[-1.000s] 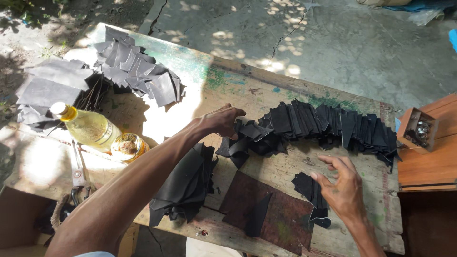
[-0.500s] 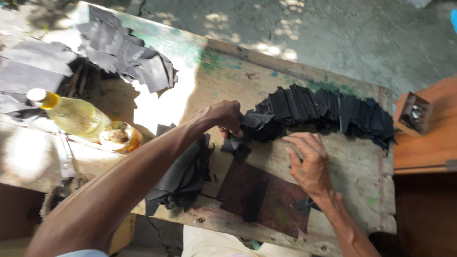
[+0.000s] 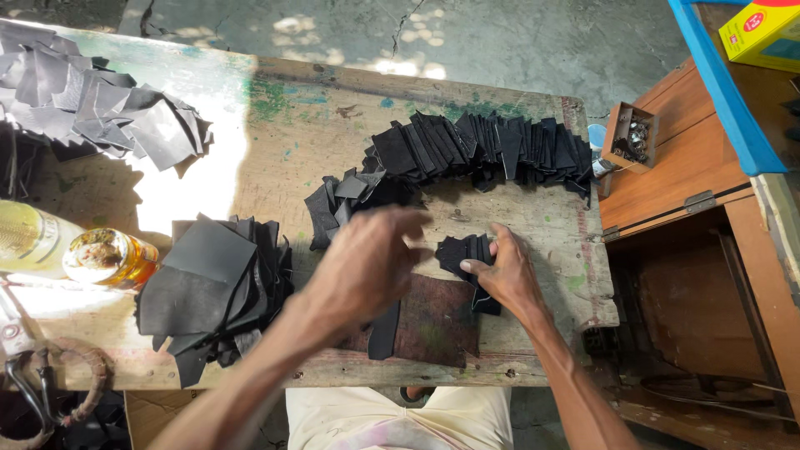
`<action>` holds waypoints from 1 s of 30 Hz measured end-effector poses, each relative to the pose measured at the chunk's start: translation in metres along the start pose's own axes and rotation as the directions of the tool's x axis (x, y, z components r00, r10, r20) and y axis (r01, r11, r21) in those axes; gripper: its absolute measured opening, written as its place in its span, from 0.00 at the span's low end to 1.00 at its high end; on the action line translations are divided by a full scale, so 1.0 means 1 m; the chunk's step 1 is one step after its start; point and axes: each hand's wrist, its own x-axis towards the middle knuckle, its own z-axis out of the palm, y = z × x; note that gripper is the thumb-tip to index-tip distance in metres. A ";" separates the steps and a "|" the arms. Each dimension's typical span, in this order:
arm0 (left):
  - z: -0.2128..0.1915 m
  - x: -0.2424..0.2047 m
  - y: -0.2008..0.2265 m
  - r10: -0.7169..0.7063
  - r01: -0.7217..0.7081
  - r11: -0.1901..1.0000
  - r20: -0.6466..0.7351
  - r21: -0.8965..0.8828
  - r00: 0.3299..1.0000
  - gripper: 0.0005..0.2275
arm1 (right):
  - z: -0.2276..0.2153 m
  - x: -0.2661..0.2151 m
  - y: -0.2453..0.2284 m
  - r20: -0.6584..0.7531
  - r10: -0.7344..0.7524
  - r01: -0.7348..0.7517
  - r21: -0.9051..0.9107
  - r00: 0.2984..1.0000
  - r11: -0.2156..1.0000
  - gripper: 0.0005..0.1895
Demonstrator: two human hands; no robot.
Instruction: The person picks up black leather pieces from piles on a wooden table, aligns them into matching pairs by hand, and arranges them on a dark board.
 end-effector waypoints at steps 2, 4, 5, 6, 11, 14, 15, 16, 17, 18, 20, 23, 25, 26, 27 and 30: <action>0.035 -0.006 -0.007 -0.048 0.042 0.992 -0.050 -0.116 0.998 0.13 | 0.006 0.005 0.004 0.097 0.083 -0.089 0.058 0.992 0.994 0.30; 0.062 -0.010 -0.020 -0.076 0.053 0.987 -0.148 -0.151 0.986 0.14 | 0.004 0.011 0.007 0.148 0.134 -0.155 0.144 0.980 0.977 0.24; 0.074 -0.011 -0.026 -0.068 0.038 0.989 -0.204 -0.146 0.977 0.14 | 0.000 0.014 0.008 0.149 0.147 -0.176 0.207 0.978 0.962 0.26; 0.083 -0.014 -0.033 -0.059 0.024 0.990 -0.252 -0.138 0.966 0.15 | -0.003 0.014 0.010 0.152 0.166 -0.203 0.274 0.974 0.940 0.28; 0.091 -0.016 -0.056 -0.133 0.099 0.987 -0.293 -0.130 0.947 0.12 | -0.031 0.009 0.010 -0.022 -0.014 0.021 0.377 1.000 0.926 0.27; 0.097 -0.002 -0.059 -0.095 0.064 0.992 -0.315 -0.106 0.944 0.11 | -0.046 -0.030 0.017 -0.007 0.036 -0.032 0.326 0.999 0.945 0.24; 0.100 0.006 -0.058 -0.061 0.029 0.995 -0.336 -0.100 0.940 0.11 | -0.049 -0.050 0.021 0.049 0.072 -0.085 0.363 0.996 0.928 0.22; 0.104 0.014 -0.057 -0.045 0.013 0.995 -0.335 -0.098 0.941 0.12 | -0.049 -0.069 0.024 0.040 -0.191 0.178 0.222 0.981 0.959 0.25; 0.111 0.025 -0.053 -0.030 -0.003 0.995 -0.334 -0.097 0.942 0.13 | -0.048 -0.085 0.026 0.074 -0.440 0.435 0.081 0.895 0.897 0.28; 0.117 0.035 -0.048 -0.004 -0.027 0.996 -0.327 -0.089 0.945 0.14 | -0.045 -0.100 0.028 0.036 -0.446 0.443 0.063 0.895 0.894 0.22; 0.130 0.054 -0.042 0.064 -0.057 0.998 -0.338 0.031 0.939 0.19 | -0.039 -0.118 0.032 -0.046 -0.452 0.453 0.022 0.891 0.891 0.13; 0.146 0.067 -0.042 0.053 -0.023 0.993 -0.263 0.117 0.963 0.21 | -0.047 -0.136 0.041 -0.269 -0.168 0.207 0.121 0.948 0.971 0.08; 0.150 0.071 -0.047 0.075 -0.044 0.991 -0.253 0.124 0.965 0.21 | -0.059 -0.138 0.045 -0.046 -0.227 0.230 0.047 0.973 0.972 0.12; 0.152 0.071 -0.050 0.111 -0.083 0.990 -0.282 0.112 0.953 0.21 | -0.066 -0.138 0.048 0.075 -0.246 0.245 0.014 0.966 0.969 0.14; 0.155 0.071 -0.052 0.147 -0.121 0.988 -0.311 0.100 0.939 0.22 | -0.072 -0.140 0.048 0.067 -0.288 0.286 0.029 0.955 0.958 0.16; 0.151 0.074 -0.056 0.149 -0.185 0.978 -0.295 -0.097 0.944 0.18 | -0.087 -0.130 0.040 -0.021 -0.348 0.348 0.066 0.937 0.935 0.19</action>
